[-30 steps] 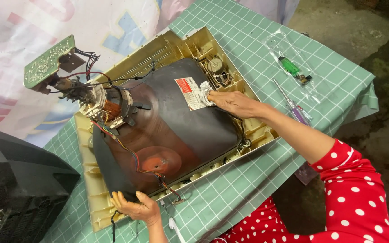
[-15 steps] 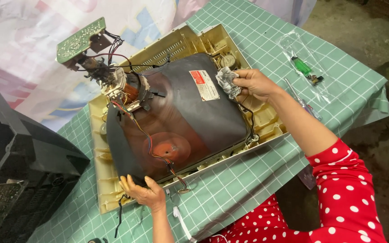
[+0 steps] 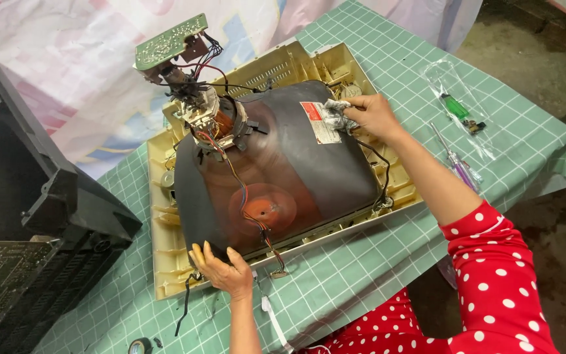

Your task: Cleaning the back panel and cathode ray tube of a disassembled television using a cloth.

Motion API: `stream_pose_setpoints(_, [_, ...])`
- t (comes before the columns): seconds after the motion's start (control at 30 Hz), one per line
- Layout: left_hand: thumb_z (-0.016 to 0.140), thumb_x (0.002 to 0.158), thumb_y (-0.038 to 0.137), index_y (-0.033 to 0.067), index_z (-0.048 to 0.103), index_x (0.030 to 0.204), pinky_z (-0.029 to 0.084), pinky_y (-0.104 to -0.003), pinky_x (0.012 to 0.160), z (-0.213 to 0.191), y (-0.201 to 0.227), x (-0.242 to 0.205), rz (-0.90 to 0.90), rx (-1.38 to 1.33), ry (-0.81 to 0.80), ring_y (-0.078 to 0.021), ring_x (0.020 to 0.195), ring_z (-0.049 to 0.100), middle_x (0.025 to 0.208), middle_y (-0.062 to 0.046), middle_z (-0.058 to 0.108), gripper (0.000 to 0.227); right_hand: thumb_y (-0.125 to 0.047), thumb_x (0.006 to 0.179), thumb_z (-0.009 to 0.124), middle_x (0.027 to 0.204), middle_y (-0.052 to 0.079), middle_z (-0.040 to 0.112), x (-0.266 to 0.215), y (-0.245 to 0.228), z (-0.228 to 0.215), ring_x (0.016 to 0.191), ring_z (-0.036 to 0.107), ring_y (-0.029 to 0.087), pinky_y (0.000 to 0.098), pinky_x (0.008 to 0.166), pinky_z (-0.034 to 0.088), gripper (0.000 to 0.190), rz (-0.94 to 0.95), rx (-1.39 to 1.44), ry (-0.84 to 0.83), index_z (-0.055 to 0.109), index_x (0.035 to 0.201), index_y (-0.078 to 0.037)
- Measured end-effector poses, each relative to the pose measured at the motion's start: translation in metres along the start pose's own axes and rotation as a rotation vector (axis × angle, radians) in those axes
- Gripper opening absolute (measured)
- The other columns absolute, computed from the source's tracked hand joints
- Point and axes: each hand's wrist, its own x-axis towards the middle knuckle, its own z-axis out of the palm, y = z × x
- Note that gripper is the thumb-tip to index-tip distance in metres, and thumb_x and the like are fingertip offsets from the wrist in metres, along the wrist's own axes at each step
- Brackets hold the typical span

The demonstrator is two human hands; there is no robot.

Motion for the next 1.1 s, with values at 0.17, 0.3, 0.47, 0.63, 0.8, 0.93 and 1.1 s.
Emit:
stream_pose_setpoints(0.17, [0.048,0.107,0.026,-0.0087,0.051,0.14,0.035,-0.062,0.119,0.0,-0.003,0.0,-0.001,-0.014,-0.006,-0.054,0.145,0.039,0.152,-0.032,0.046,0.048,-0.001,0.094,0.07,0.122,0.01,0.075,-0.01,0.019,0.027,0.097,0.075,0.019,0.0295,0.081,0.062,0.029,-0.624,-0.237,0.184,0.074,0.123,-0.006])
stream_pose_setpoints(0.3, [0.047,0.107,0.026,-0.0098,0.051,0.139,0.035,-0.062,0.12,0.0,-0.001,0.001,0.012,-0.012,-0.006,-0.0539,0.145,0.04,0.152,-0.032,0.046,0.048,0.001,0.098,0.063,0.133,0.008,0.07,-0.032,0.021,0.026,0.127,0.064,0.024,0.0305,0.103,0.056,0.027,-0.745,-0.341,0.138,0.075,0.122,-0.007])
stream_pose_setpoints(0.47, [0.049,0.106,0.024,-0.0092,0.049,0.14,0.036,-0.062,0.119,0.0,0.001,0.001,-0.007,-0.024,-0.01,-0.0539,0.144,0.041,0.152,-0.032,0.046,0.047,-0.004,0.1,0.062,0.146,0.01,0.061,-0.041,0.036,0.012,0.131,0.062,0.024,0.0342,0.111,0.051,0.038,-0.812,-0.414,0.017,0.066,0.138,-0.008])
stream_pose_setpoints(0.63, [0.048,0.107,0.026,-0.0094,0.049,0.14,0.036,-0.063,0.118,0.002,0.003,0.0,-0.019,-0.019,-0.016,-0.0546,0.145,0.039,0.152,-0.031,0.046,0.049,0.007,0.094,0.032,0.038,-0.004,0.039,0.004,0.096,0.037,0.029,0.041,0.012,0.0217,0.032,0.024,0.046,-0.509,0.972,-1.002,0.051,0.055,-0.007])
stream_pose_setpoints(0.8, [0.047,0.108,0.027,-0.0103,0.049,0.14,0.036,-0.064,0.117,0.002,0.005,0.0,-0.014,0.003,-0.01,-0.0541,0.144,0.04,0.151,-0.032,0.047,0.049,0.011,0.08,0.043,0.15,0.02,0.055,0.009,0.037,0.023,0.132,0.058,0.04,0.0506,0.103,0.054,0.069,-0.653,-0.44,-0.167,0.054,0.147,-0.003])
stream_pose_setpoints(0.93, [0.047,0.109,0.026,-0.0103,0.048,0.14,0.036,-0.064,0.117,0.003,0.007,-0.001,0.007,0.002,-0.005,-0.0542,0.144,0.04,0.151,-0.033,0.046,0.048,0.004,0.087,0.039,0.161,0.006,0.042,0.007,-0.003,0.009,0.13,0.056,0.039,0.0446,0.099,0.044,0.067,-0.354,-0.338,-0.296,0.046,0.153,-0.009])
stream_pose_setpoints(1.1, [0.046,0.109,0.026,-0.0088,0.048,0.141,0.036,-0.064,0.117,0.003,0.005,-0.002,0.006,0.013,-0.015,-0.0539,0.144,0.04,0.152,-0.032,0.046,0.047,-0.029,0.107,0.04,0.164,0.01,0.036,0.011,0.009,0.009,0.143,0.046,0.035,0.0439,0.114,0.035,0.056,-0.407,-0.301,-0.41,0.036,0.157,-0.005])
